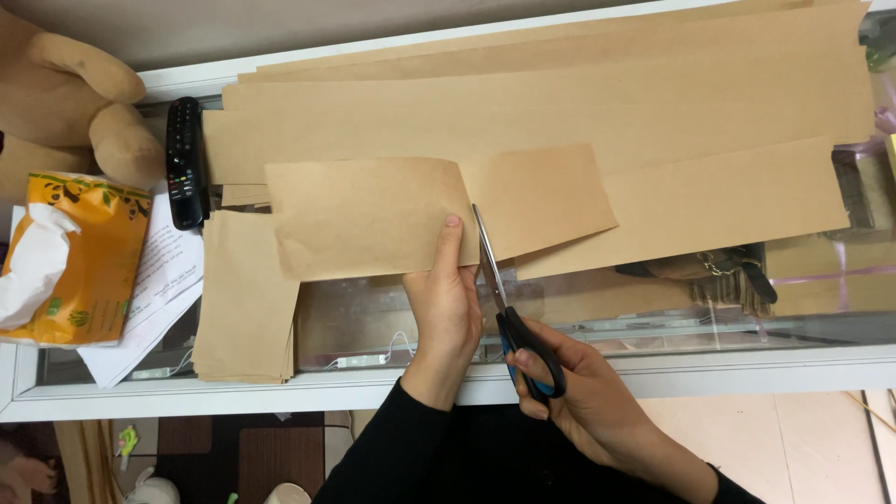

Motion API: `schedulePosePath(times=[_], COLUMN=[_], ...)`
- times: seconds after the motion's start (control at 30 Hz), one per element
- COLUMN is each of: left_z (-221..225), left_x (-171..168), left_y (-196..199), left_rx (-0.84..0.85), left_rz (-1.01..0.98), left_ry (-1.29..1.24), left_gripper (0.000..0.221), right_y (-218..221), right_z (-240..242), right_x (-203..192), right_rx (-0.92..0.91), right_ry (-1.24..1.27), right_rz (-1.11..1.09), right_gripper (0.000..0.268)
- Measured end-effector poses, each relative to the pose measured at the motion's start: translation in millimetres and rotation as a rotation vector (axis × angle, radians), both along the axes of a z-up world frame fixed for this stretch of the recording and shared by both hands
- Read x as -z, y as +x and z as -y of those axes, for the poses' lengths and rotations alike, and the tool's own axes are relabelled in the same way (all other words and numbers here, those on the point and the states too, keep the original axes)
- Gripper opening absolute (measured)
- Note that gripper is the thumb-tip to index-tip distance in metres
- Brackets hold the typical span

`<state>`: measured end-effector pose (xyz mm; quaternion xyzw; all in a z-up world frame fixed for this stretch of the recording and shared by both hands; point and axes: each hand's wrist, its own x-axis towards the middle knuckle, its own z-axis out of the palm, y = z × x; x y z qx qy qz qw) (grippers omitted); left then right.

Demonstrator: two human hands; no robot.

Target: Folding and cutting brown paper strips to create small bags or wrappers for bakery items.

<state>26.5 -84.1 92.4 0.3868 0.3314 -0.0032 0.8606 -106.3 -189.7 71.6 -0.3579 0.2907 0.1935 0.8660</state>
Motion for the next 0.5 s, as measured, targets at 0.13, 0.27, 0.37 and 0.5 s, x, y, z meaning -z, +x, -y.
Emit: schedulePosePath(times=[0.13, 0.27, 0.37, 0.5], left_z=[0.2, 0.1, 0.5, 0.2], left_x=[1.3, 0.5, -1.2, -3.6], left_y=[0.9, 0.5, -0.7, -3.4], left_rx=[-0.028, -0.032, -0.011, 0.000], left_rz=[-0.034, -0.048, -0.035, -0.016], left_ry=[-0.034, -0.040, -0.003, -0.015], left_gripper=[0.052, 0.046, 0.047, 0.048], right_y=[-0.1, -1.2, -0.3, 2.8], right_z=[1.0, 0.9, 0.5, -0.7], right_x=[0.9, 2.4, -0.4, -4.3], right_rx=[-0.016, -0.005, -0.013, 0.022], right_ry=[-0.009, -0.002, -0.020, -0.002], right_rz=[-0.011, -0.008, -0.012, -0.008], right_gripper=[0.059, 0.058, 0.062, 0.054])
